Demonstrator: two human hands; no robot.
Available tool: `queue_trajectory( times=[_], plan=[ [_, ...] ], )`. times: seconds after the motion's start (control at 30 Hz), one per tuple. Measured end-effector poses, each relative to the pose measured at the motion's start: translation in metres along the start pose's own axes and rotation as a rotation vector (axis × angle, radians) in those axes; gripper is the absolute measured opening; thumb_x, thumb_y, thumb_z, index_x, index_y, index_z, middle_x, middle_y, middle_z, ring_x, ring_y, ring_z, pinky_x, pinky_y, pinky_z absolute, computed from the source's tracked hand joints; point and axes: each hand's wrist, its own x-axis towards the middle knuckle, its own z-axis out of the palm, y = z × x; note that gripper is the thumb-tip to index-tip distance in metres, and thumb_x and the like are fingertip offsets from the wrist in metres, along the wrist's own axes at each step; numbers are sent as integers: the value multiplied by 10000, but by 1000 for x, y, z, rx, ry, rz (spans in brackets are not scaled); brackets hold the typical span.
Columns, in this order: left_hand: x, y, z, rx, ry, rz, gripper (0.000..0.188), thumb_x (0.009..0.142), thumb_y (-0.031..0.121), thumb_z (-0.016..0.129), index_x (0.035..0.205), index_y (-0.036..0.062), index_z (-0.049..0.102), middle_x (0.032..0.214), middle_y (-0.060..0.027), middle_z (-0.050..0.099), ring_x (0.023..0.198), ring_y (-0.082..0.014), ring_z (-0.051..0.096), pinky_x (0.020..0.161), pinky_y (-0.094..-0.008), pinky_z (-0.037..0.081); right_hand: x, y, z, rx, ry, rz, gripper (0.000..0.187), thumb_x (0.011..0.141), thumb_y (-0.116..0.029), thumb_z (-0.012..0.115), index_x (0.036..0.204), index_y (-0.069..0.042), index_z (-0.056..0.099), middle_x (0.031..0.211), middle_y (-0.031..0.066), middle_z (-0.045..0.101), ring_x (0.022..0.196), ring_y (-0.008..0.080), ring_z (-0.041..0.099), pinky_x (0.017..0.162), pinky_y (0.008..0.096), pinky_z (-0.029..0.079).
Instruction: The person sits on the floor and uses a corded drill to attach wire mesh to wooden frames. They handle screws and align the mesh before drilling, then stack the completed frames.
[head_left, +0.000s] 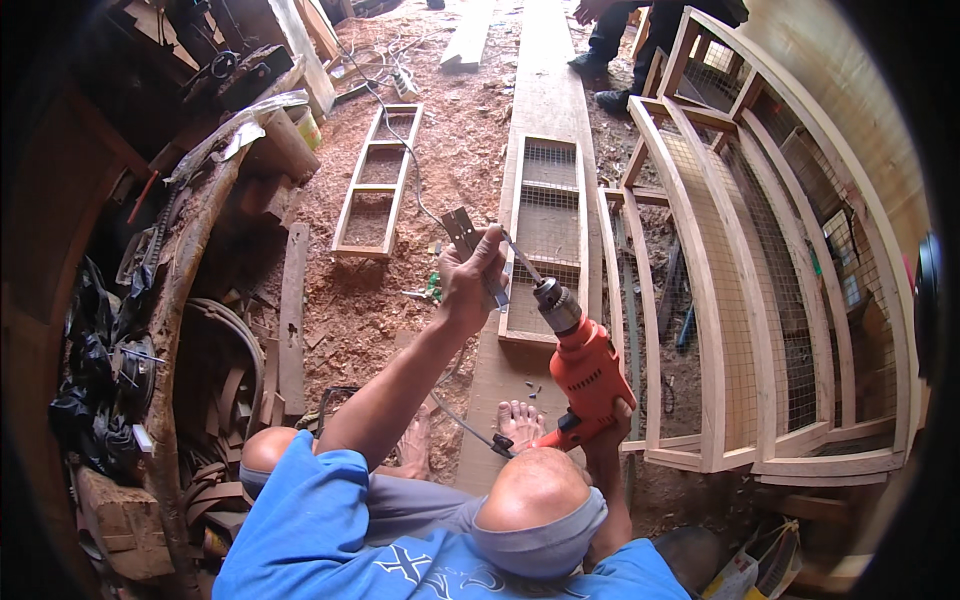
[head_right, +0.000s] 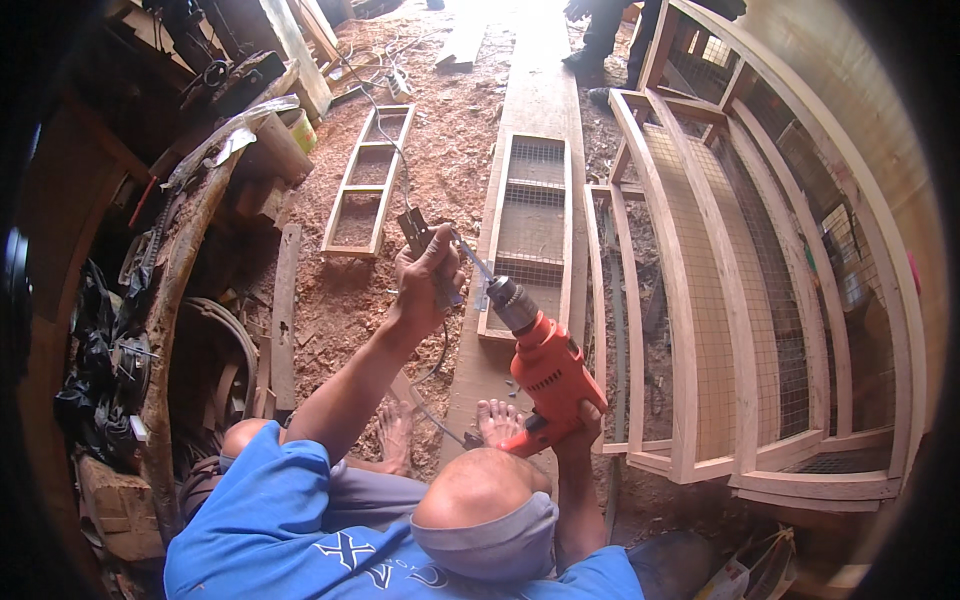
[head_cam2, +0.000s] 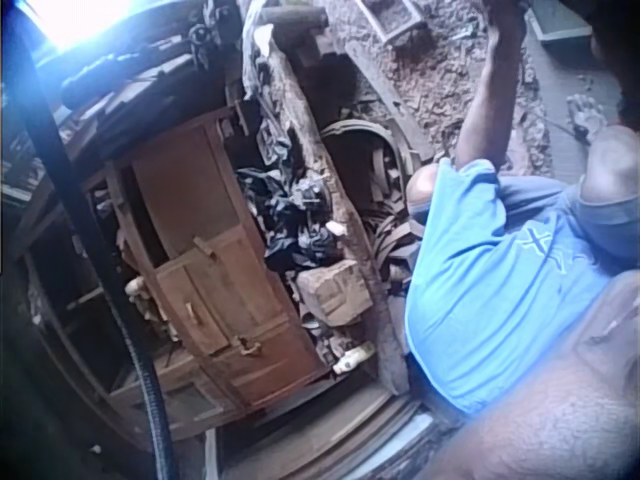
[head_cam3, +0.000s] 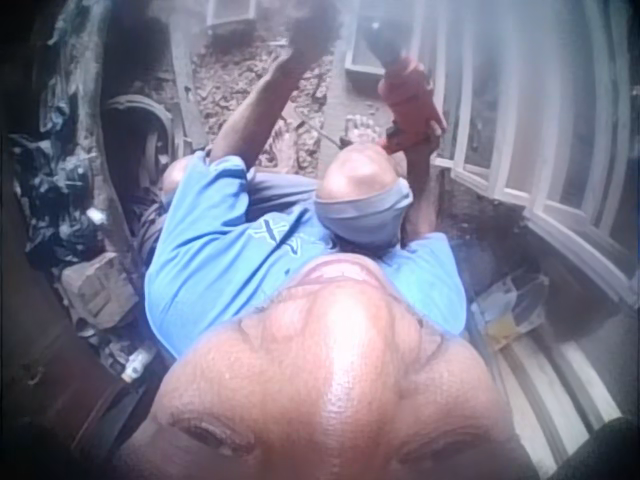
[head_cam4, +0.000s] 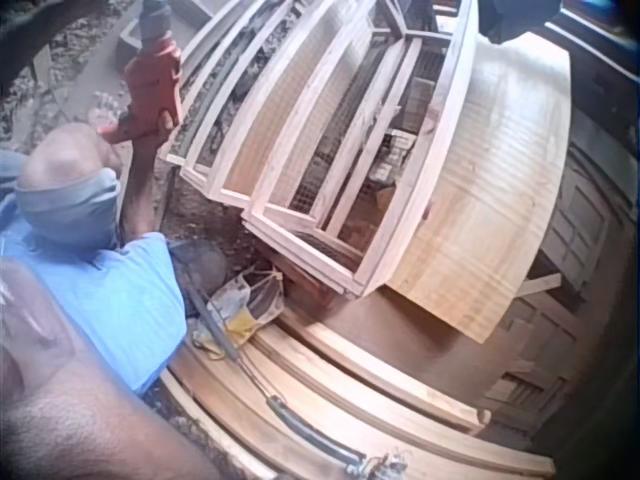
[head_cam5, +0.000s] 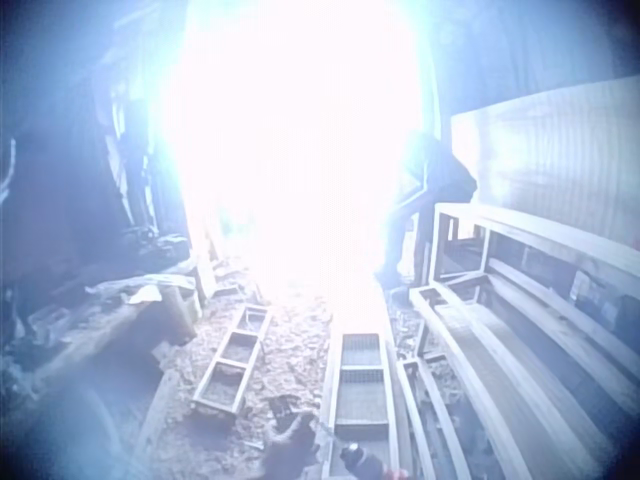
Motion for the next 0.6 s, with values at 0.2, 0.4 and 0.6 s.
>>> queue_trajectory(
  times=[0.2,0.4,0.6],
  plan=[
    [2,1,4,94,-78,151,197,969,238,599,944,45,630,635,-7,540,510,-74,477,443,-245,398,0,2,0,44,-32,12,853,784,-485,638,1410,20,355,1214,196,560,985,294,643,779,414,577],
    [3,-3,-2,-70,-84,-22,191,989,215,538,944,43,608,642,-23,537,534,-90,498,467,-247,425,-4,4,-5,25,66,-12,816,796,-486,628,1382,26,381,1172,190,584,927,290,660,733,408,584],
    [3,-21,-14,-165,33,-180,220,989,258,528,883,70,567,620,4,473,516,-97,476,467,-258,434,-5,2,-17,96,-14,18,756,821,-476,600,1351,31,414,1117,177,613,886,283,672,720,401,586]
  ],
)
